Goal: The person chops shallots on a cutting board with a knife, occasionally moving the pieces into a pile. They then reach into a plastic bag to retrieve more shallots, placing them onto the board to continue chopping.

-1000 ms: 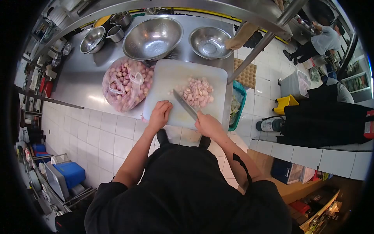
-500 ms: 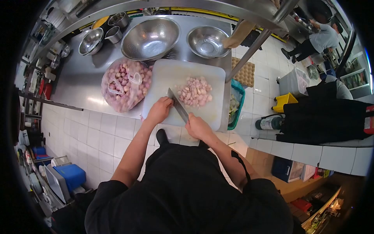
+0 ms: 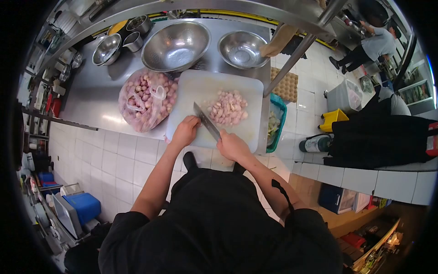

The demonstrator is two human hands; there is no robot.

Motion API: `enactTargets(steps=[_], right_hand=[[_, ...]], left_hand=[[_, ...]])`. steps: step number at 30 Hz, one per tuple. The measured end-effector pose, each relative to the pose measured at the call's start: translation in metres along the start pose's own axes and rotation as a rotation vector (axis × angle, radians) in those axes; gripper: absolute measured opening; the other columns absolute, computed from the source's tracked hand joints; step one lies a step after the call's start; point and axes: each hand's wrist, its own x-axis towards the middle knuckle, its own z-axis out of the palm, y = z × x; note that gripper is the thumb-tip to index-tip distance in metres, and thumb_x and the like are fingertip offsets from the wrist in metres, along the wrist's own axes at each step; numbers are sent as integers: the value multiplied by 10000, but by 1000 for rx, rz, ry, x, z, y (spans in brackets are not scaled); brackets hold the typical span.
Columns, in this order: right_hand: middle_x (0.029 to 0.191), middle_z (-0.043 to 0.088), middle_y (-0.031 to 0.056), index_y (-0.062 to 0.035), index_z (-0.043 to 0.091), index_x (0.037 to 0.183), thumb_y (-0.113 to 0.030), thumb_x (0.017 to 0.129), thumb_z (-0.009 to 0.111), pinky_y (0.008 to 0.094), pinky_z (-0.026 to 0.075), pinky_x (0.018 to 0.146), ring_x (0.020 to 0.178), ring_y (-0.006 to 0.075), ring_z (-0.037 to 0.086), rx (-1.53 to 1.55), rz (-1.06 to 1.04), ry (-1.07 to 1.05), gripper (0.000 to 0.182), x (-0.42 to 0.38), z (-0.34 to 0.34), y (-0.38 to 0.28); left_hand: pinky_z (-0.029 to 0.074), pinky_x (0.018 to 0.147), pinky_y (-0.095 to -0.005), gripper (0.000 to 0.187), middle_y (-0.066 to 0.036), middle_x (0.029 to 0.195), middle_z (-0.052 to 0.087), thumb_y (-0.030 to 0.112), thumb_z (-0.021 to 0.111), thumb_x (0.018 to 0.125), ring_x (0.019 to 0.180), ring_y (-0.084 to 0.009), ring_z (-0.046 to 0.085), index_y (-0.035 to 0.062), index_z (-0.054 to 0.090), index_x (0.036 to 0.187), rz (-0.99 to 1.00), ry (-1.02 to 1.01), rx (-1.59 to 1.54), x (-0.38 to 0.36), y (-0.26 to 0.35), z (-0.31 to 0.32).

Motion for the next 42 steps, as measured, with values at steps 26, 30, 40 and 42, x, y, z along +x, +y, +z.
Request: enactTargets(steps=[26,30,40,42], right_hand=[[854,692,282,13,532,1078,-196,946,556,579,525,753,808,488,677,-86,29,18,248,-8,-8,17],[833,693,265,-5,522,1093,-200,948,552,589,528,735,802,475,683,-170,32,-6,245,-10,-5,7],[771,684,259,31,514,1055,-154,933,534,593,521,708,764,473,682,-222,-46,-26,223,-5,-7,-12],[782,687,265,31,518,1050,-150,932,526,598,518,712,772,479,681,-216,-43,-29,216,-5,-1,-11]], left_hand=[[514,858,-458,107,-156,1019,658,26,606,913,1005,-380,618,8,667,999,-157,-23,-65,12,5,-9],[512,839,-438,154,-132,973,680,11,647,866,959,-354,628,28,691,1013,-45,42,6,-4,1,-2],[502,801,-402,212,-65,997,709,-6,686,813,927,-277,640,54,710,1015,150,175,130,-10,-9,8],[503,825,-404,195,-71,1013,713,-6,689,819,937,-285,643,54,704,1005,123,153,128,-13,-8,8]])
